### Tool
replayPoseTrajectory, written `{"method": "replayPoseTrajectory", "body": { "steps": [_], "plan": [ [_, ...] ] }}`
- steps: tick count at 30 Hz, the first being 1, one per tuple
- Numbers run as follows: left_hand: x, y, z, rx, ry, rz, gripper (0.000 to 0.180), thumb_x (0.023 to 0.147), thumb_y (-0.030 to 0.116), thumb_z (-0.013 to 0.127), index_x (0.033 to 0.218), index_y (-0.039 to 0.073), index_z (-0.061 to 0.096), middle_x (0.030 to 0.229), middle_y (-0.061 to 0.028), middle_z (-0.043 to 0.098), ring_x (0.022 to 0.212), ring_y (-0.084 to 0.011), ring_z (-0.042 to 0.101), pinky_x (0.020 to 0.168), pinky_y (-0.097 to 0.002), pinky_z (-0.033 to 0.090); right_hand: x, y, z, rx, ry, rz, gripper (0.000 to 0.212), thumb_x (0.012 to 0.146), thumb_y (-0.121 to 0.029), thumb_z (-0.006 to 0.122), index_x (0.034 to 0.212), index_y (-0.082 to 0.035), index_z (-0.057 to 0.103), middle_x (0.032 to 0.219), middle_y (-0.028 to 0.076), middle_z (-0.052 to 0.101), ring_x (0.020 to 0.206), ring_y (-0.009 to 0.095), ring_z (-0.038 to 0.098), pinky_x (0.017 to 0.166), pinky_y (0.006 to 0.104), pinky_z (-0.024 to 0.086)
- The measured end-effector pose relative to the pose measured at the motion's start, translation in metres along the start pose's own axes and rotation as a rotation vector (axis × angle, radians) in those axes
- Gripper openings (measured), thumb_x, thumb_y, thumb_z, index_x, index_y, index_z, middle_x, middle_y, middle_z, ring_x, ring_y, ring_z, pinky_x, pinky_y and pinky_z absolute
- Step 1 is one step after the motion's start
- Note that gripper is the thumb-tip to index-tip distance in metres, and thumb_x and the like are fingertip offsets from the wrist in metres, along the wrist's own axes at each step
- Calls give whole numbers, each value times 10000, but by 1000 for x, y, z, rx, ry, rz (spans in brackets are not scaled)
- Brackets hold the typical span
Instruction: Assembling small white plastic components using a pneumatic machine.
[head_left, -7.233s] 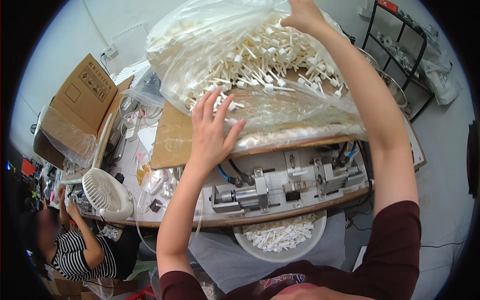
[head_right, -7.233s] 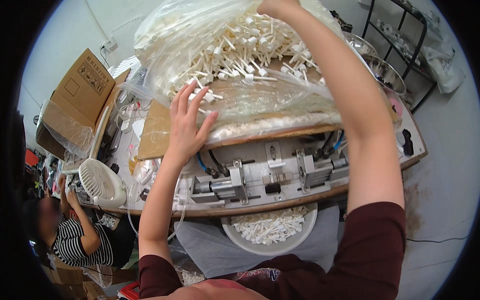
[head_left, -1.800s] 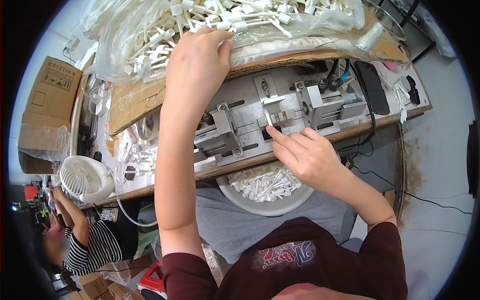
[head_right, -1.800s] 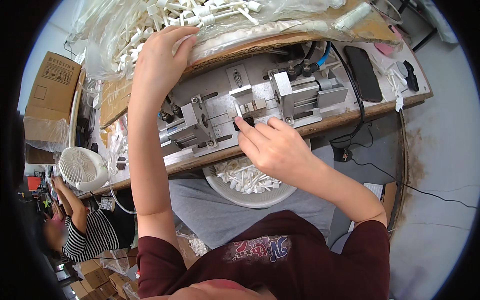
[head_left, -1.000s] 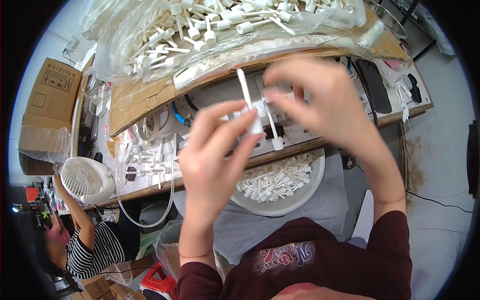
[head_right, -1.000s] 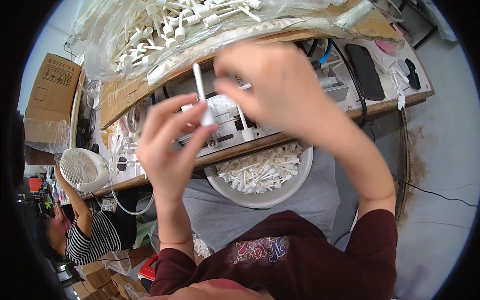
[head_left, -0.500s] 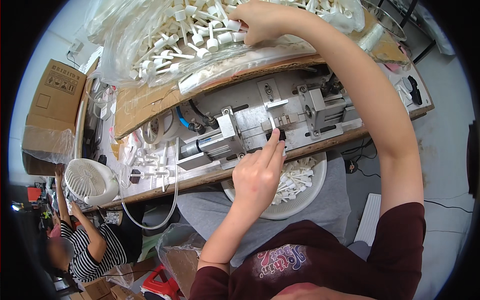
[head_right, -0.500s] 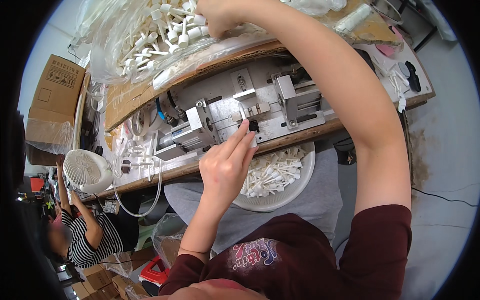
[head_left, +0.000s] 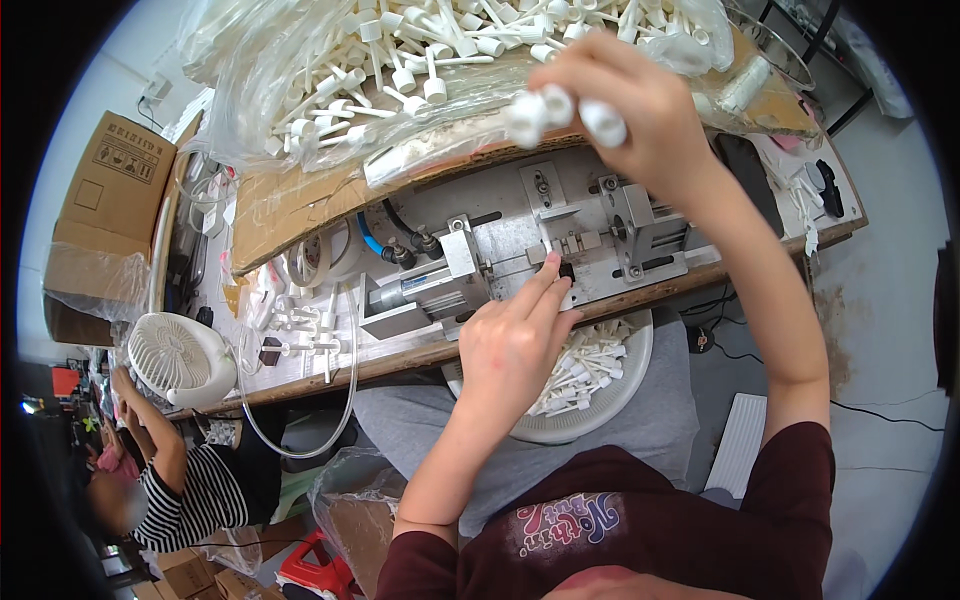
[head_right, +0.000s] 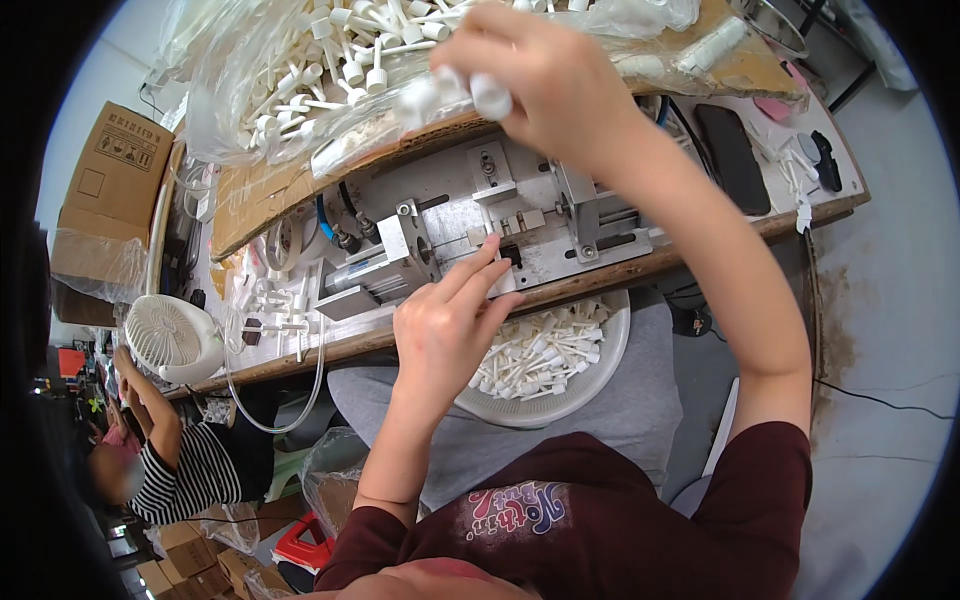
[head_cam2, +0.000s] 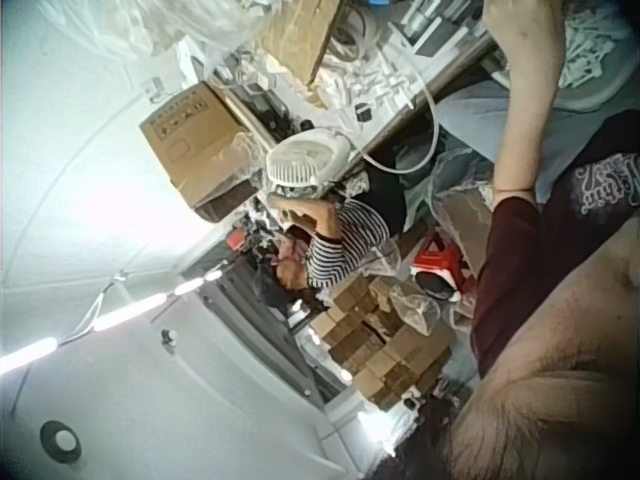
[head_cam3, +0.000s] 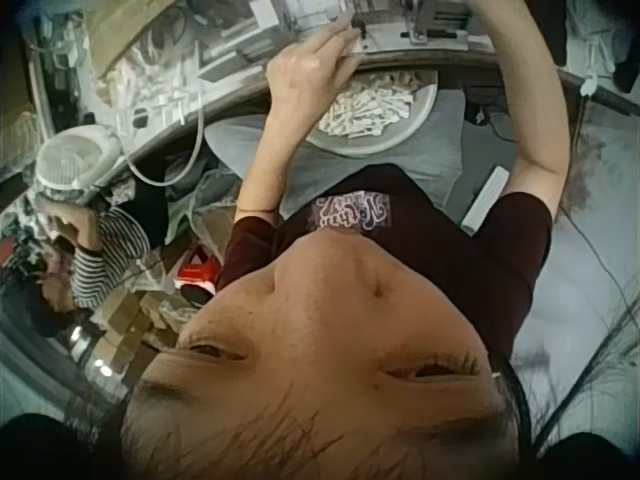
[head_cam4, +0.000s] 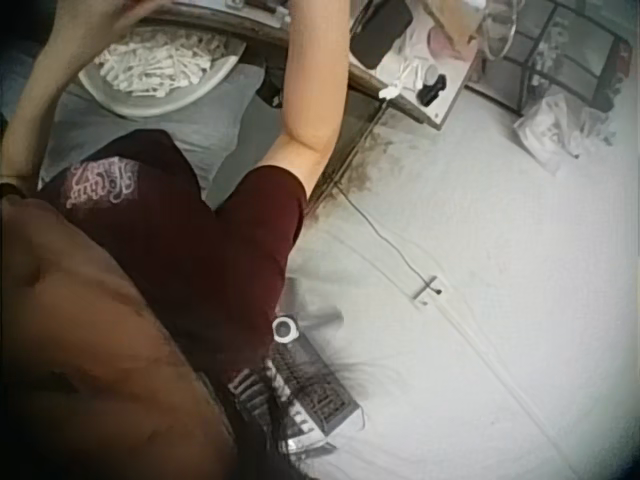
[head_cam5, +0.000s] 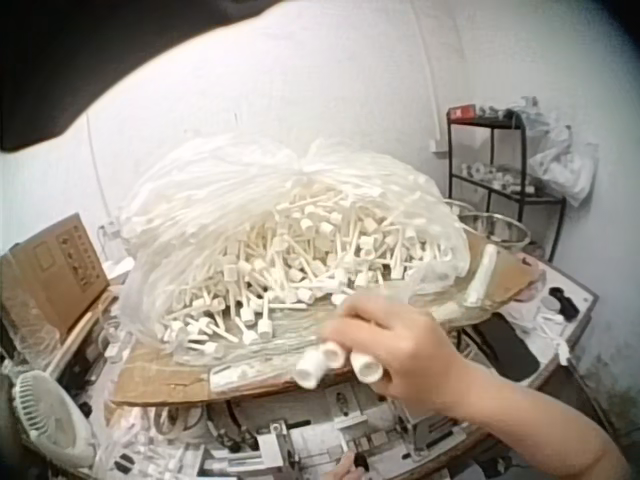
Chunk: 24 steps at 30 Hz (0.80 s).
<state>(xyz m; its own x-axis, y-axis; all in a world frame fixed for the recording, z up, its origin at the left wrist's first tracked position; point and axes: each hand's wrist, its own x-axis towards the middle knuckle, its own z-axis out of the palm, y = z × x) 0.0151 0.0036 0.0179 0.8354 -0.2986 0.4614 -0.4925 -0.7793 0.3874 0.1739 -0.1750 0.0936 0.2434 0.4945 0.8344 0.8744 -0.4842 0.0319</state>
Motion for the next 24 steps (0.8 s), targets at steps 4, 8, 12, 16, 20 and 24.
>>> {"method": "replayPoseTrajectory", "body": {
  "steps": [4,8,12,16,20,24],
  "plan": [
    [0,11,-16,-859,180,-300,496,790,-117,753,1265,-64,620,1170,-197,684,929,-198,721,762,-298,619,-42,-47,-6,-38,10,-120,254,741,-116,694,984,-45,688,934,66,658,754,202,652,613,311,544],
    [-4,11,-24,-792,168,-261,420,772,-78,787,1179,-33,692,1112,-146,684,940,-186,712,785,-301,623,-59,-76,-11,-77,-40,-167,344,698,-118,687,1019,4,703,966,82,674,774,188,648,648,305,556],
    [-5,14,-17,-407,229,-104,379,737,-74,797,1106,-19,727,1084,-136,701,941,-207,703,767,-316,602,-73,-69,-13,-58,-52,-71,390,701,-91,668,1077,6,705,1080,129,712,847,224,671,667,331,548],
    [-9,7,5,-27,158,12,327,736,12,800,1058,11,739,1143,-98,718,862,-209,692,690,-302,568,-79,-62,-22,46,-46,63,409,722,-63,667,1123,19,679,1110,152,710,845,286,668,696,368,502],
    [-8,8,9,94,64,-13,291,752,96,793,1036,49,748,1167,-49,726,644,-190,649,598,-299,528,-88,-70,-20,190,8,179,405,713,-21,683,1114,26,651,1130,171,708,836,285,665,660,351,503],
    [2,4,2,121,5,22,292,751,119,800,1035,72,753,1176,-25,726,550,-187,613,561,-284,510,-93,-69,-25,237,31,197,371,707,13,700,1075,21,650,1139,188,698,801,272,654,626,335,509]
  ]
}}
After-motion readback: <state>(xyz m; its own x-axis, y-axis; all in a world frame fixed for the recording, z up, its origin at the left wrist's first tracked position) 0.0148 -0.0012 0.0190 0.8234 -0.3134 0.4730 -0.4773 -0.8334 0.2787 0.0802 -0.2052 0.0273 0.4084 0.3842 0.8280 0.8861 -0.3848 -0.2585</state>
